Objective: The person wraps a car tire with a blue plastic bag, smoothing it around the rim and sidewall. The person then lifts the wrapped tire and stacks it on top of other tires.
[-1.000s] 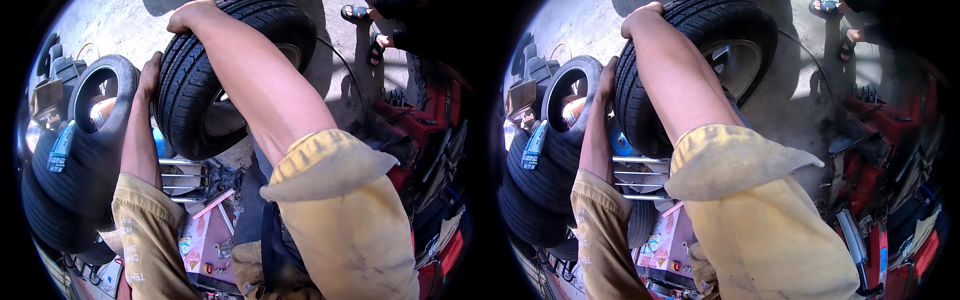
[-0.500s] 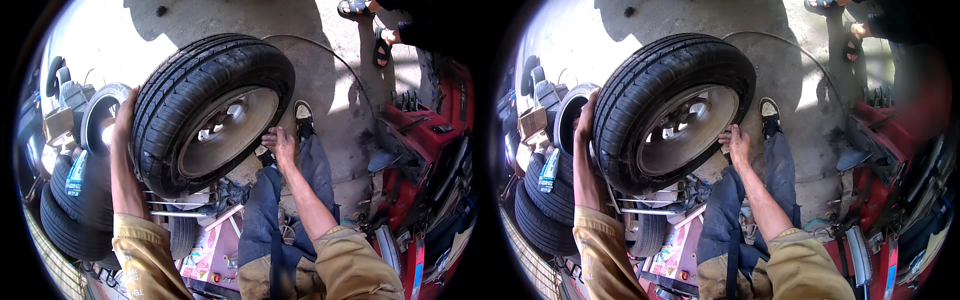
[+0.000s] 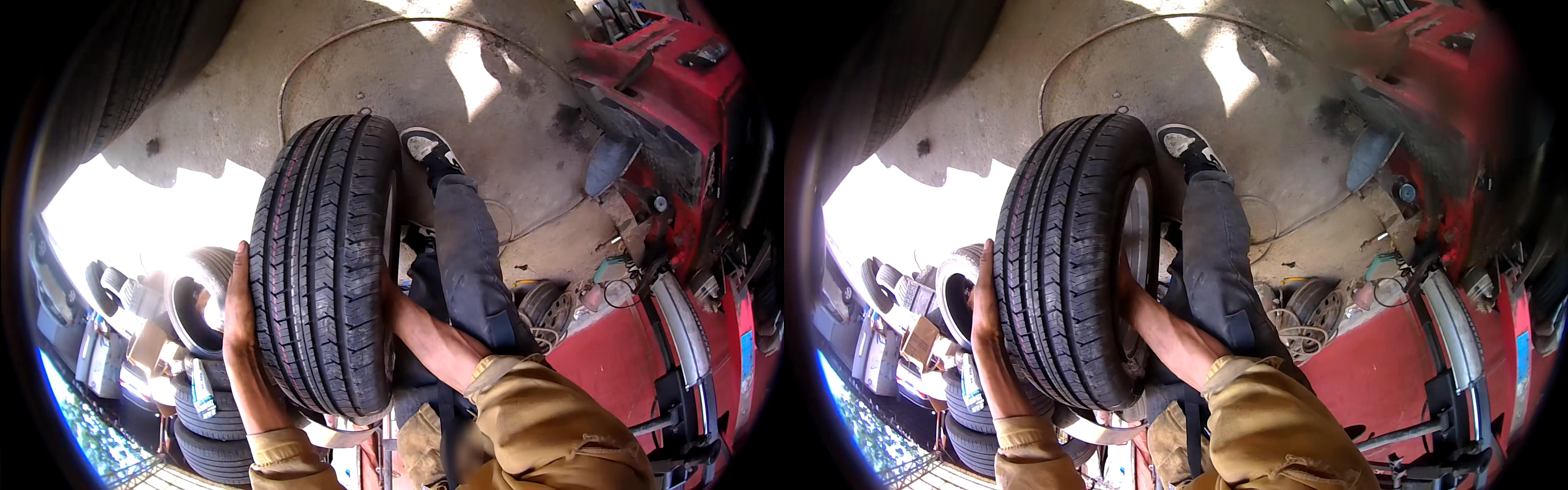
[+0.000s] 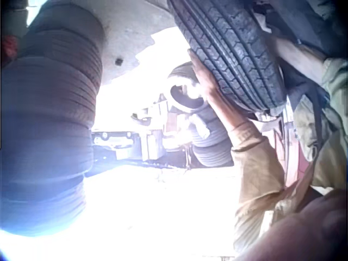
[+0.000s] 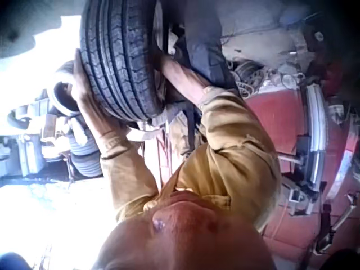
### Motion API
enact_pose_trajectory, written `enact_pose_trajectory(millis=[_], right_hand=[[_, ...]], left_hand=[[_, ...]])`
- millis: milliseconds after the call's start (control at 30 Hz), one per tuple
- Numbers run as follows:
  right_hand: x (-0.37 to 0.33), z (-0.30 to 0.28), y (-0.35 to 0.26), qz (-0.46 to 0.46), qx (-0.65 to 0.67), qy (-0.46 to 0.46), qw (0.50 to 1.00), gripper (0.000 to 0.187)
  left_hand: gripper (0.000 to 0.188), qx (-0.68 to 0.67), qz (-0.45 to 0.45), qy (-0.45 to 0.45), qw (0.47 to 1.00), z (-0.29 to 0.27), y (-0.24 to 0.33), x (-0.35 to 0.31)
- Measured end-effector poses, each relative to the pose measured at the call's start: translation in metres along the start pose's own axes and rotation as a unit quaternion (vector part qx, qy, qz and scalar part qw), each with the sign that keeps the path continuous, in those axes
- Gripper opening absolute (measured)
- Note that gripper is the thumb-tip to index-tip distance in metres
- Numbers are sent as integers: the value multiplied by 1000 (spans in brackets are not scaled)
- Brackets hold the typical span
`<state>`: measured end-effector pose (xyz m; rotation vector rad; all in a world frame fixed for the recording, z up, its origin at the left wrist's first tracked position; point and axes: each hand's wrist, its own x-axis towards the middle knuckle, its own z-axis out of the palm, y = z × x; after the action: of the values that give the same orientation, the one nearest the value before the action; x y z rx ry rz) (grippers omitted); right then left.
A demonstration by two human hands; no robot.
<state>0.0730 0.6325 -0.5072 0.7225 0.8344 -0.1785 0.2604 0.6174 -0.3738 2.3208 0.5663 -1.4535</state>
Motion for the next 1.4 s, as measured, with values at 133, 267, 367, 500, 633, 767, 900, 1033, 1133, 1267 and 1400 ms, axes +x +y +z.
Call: enact_pose_trajectory(millis=[133,267,367,500,633,767,900,1033,1133,1267,1400], right_hand=[[-5,23,42,69,109,-100,987,46],[14,20,84,-107,-146,141,973,35],[7,-5,93,-232,-550,234,767,26],[-81,94,53,-355,-710,25,607,13],[-24,284,79,-586,-701,-265,307,21],[95,341,113,-160,-969,-177,-64,39],[115,364,160,-19,-999,25,-29,50],[166,367,134,50,-998,9,29,53],[207,345,184,-66,-995,-33,-61,49],[273,352,173,-102,-984,-120,-84,48],[244,349,181,-146,-972,-138,-119,47]], left_hand=[[62,-70,113,31,991,-90,-46,-8],[62,-136,162,-2,977,-142,-53,-21],[60,-101,206,43,972,-155,-89,42],[56,-179,227,27,957,-151,-78,54],[52,69,303,108,945,-158,-87,74],[51,8,391,48,919,-138,-32,52],[51,162,317,211,910,-138,7,58],[50,180,342,203,900,-180,9,100],[51,94,259,185,943,-225,-17,150],[44,129,321,199,917,-244,3,160],[43,205,361,284,864,-238,-14,173]])
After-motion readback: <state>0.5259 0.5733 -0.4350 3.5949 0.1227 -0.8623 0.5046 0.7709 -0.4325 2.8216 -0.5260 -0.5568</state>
